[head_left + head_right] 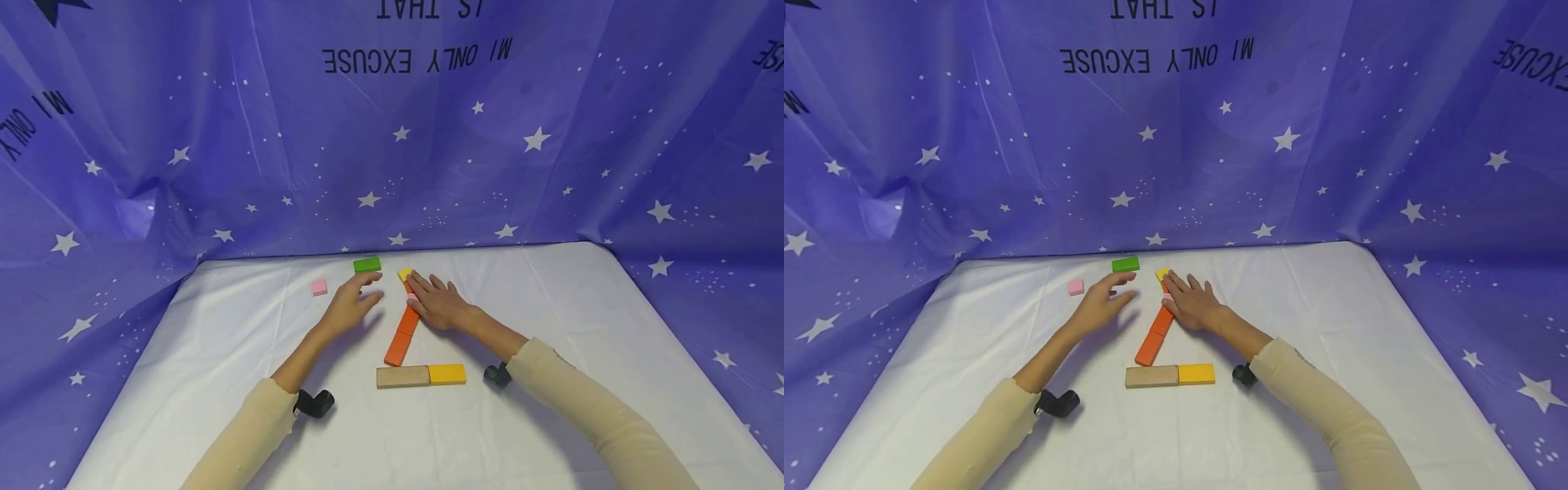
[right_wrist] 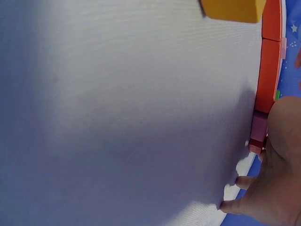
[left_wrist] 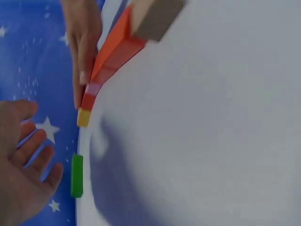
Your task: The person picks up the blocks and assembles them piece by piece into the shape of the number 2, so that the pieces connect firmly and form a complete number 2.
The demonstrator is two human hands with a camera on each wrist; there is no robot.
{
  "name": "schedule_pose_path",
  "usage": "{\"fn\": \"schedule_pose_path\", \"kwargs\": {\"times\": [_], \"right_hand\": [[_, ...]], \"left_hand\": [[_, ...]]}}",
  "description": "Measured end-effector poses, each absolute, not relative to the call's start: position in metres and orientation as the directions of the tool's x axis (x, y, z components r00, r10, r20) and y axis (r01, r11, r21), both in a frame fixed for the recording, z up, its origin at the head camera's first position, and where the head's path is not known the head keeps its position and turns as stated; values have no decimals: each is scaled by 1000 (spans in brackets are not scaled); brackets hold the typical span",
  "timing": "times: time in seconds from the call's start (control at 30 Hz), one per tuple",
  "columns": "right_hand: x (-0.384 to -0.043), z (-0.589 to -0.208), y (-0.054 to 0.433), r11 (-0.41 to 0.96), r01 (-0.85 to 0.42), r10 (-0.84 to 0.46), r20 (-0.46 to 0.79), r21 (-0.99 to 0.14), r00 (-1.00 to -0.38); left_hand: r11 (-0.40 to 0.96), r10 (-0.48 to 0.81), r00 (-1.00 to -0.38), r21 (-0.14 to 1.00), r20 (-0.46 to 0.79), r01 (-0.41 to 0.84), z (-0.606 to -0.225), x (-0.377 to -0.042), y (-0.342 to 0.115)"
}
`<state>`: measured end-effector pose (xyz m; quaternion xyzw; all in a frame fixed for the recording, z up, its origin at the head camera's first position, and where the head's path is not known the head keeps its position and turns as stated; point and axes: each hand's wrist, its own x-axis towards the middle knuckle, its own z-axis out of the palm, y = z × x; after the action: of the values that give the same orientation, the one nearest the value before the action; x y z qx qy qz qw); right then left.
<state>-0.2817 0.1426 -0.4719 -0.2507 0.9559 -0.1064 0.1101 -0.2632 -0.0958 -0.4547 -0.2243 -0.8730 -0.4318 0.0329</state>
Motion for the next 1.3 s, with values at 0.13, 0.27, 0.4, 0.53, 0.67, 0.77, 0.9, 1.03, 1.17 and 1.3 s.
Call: {"fn": "schedule_pose_path", "kwargs": {"times": [0.13, 0.27, 0.4, 0.53, 0.67, 0.77, 0.9, 1.03, 1.17, 1.3], "right_hand": [[-282, -473, 143, 851, -449, -501, -165, -273, -850], [-284, -477, 143, 851, -450, -501, -163, -270, -850], [-285, -478, 144, 850, -451, -503, -161, -273, -849], [-284, -476, 143, 847, -452, -505, -161, -278, -848], [-285, -478, 143, 848, -452, -506, -167, -278, -846], [-287, -480, 143, 847, -450, -506, -169, -284, -846], [-287, -481, 144, 849, -444, -502, -175, -285, -847], [-286, -479, 144, 852, -440, -497, -173, -282, -851], [-284, -476, 143, 852, -442, -497, -166, -281, -852], [-282, -472, 142, 849, -447, -502, -165, -282, -849]], "left_hand": [[520, 286, -929, 776, 236, 357, -459, -288, -96], [532, 234, -935, 769, 267, 353, -466, -306, -98], [560, 192, -939, 754, 285, 343, -470, -317, -100], [584, 182, -959, 761, 218, 284, -472, -326, -101], [600, 167, -977, 773, 131, 206, -476, -334, -102], [612, 162, -981, 770, 102, 181, -478, -338, -105], [620, 170, -983, 769, 62, 156, -481, -341, -107], [613, 183, -982, 775, 48, 153, -484, -345, -108], [651, 203, -977, 737, 62, 182, -487, -348, -108], [686, 207, -977, 704, 55, 185, -487, -347, -107]]}}
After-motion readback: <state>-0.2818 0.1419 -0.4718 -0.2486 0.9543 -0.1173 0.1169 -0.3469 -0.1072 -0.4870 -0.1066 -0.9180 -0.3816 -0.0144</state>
